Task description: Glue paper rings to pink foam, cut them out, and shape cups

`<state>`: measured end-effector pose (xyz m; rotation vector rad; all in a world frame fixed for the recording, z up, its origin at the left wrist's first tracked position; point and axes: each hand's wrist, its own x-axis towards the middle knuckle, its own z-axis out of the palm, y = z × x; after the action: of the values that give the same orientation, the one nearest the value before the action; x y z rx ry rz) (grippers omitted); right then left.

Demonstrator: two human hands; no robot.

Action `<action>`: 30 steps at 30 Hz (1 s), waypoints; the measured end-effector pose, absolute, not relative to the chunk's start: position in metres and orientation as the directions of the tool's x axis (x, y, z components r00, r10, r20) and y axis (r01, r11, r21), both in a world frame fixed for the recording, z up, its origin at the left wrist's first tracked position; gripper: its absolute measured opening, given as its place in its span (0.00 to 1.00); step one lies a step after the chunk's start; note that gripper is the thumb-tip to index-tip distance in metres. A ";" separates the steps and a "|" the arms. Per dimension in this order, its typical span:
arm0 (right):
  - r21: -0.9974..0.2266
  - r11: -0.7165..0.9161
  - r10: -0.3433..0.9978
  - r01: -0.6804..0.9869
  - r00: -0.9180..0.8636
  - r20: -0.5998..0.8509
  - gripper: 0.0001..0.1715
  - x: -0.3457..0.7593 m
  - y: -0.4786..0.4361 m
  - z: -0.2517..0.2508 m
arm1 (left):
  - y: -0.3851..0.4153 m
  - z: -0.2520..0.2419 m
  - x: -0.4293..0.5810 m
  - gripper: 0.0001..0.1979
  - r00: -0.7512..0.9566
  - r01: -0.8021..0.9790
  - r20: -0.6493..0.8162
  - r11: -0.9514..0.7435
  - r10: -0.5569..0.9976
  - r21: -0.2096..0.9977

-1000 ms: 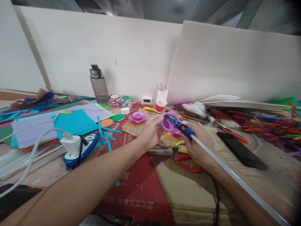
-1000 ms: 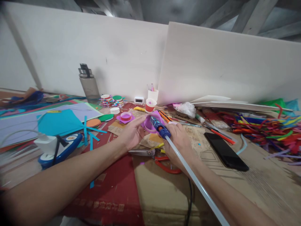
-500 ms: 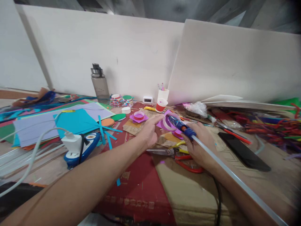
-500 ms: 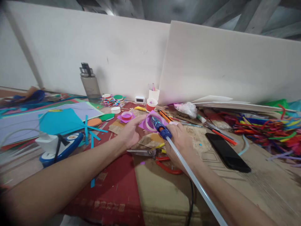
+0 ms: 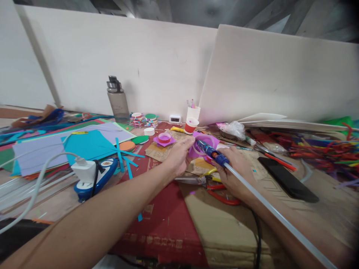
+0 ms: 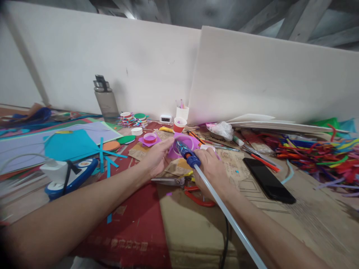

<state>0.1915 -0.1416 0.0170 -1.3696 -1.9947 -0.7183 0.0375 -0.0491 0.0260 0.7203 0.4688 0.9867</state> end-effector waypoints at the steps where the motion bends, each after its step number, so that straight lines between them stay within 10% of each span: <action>1: 0.101 0.309 0.611 0.946 -0.278 0.741 0.10 0.192 -0.141 0.017 | -0.049 0.025 0.038 0.05 0.489 -0.584 -0.038 0.360 0.872 0.728; 30: 0.040 0.373 0.651 0.927 -0.292 0.700 0.10 0.188 -0.144 0.018 | -0.048 0.026 0.036 0.09 0.512 -0.585 0.059 0.298 0.857 0.754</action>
<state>0.1884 -0.1441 0.0185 -1.3558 -2.0433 -0.6022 0.0356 -0.0476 0.0257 0.8072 0.3915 0.9910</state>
